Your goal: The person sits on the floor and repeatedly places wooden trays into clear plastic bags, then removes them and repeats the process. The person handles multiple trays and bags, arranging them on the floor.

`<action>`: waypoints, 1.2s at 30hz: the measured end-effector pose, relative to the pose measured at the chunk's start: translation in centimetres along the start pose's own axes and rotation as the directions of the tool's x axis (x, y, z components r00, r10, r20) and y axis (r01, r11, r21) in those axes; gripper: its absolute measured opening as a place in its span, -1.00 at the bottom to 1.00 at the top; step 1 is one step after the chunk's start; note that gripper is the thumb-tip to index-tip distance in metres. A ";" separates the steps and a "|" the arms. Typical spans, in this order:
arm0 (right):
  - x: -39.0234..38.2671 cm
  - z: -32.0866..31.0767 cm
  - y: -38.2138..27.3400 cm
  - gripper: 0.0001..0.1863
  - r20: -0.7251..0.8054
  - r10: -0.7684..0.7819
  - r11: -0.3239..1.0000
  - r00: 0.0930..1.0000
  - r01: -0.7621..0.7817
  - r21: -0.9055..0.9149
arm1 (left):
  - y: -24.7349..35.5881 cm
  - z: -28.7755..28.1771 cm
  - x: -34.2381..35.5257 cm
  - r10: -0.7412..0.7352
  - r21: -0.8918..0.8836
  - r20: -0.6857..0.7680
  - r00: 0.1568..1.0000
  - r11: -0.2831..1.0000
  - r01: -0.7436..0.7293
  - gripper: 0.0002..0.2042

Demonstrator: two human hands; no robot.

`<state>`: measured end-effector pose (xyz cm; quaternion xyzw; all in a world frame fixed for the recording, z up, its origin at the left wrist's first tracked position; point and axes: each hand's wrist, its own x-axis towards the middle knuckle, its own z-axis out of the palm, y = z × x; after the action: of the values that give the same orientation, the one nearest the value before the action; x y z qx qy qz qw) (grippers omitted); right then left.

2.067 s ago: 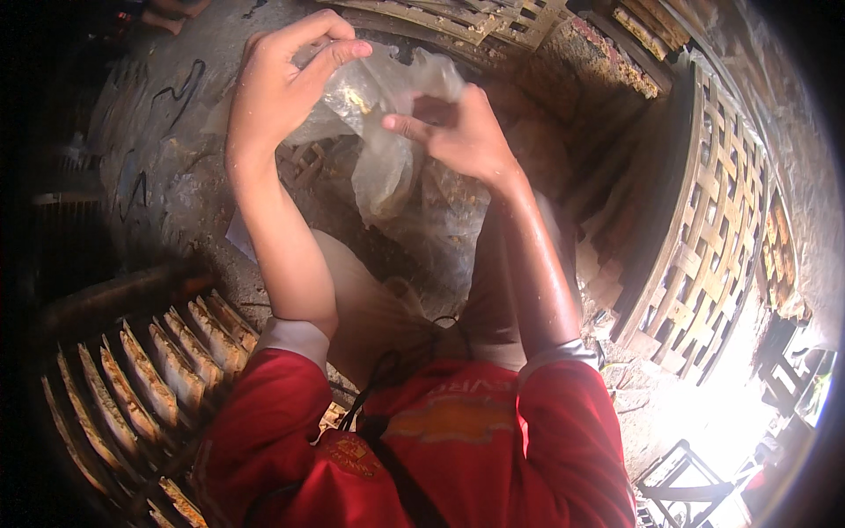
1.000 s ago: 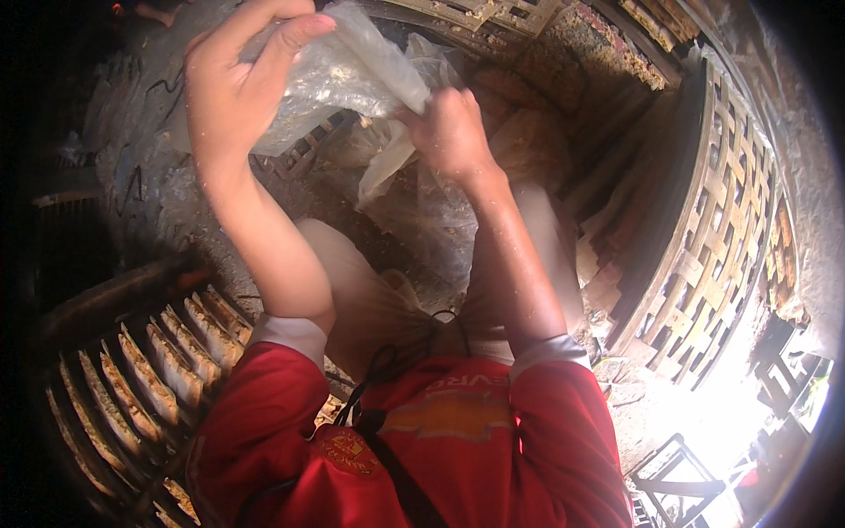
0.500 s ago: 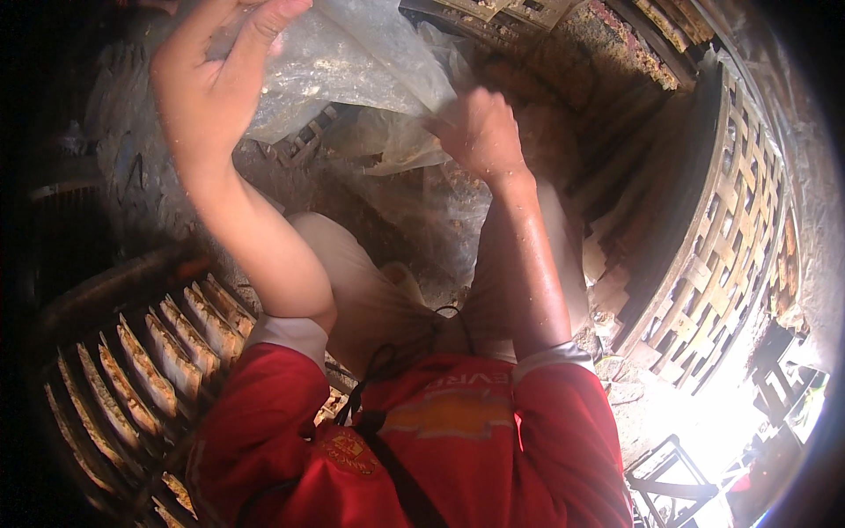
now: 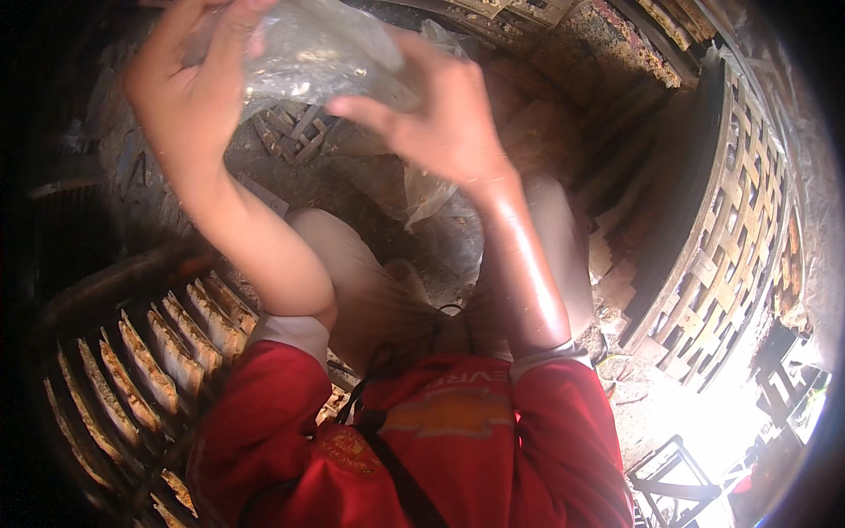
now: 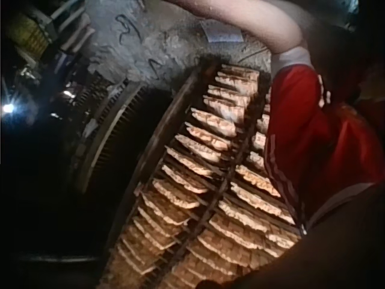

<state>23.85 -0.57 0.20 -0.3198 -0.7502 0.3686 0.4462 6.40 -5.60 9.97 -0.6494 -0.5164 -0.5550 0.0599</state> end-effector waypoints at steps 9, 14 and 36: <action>-5.1 -1.4 10.4 -0.58 0.198 0.531 0.579 0.824 -0.182 -0.795 | 3.3 -0.4 0.6 0.089 0.404 -0.153 0.984 0.915 -0.020 -0.90; -1.6 -0.8 3.1 -0.57 0.177 0.145 0.944 0.974 -0.082 -0.320 | 3.5 -2.7 0.5 -0.051 0.147 -0.104 0.993 0.987 0.066 -0.91; -5.3 -10.4 14.0 -0.48 0.593 0.338 0.832 0.731 -0.527 0.175 | -6.3 -11.4 -1.9 -0.096 0.441 -0.555 0.826 0.808 0.390 -0.68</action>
<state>37.50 5.28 -10.43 -0.2914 -0.6741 0.6585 0.1643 -5.48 -11.31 9.65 -0.3621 -0.6976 -0.5416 0.2983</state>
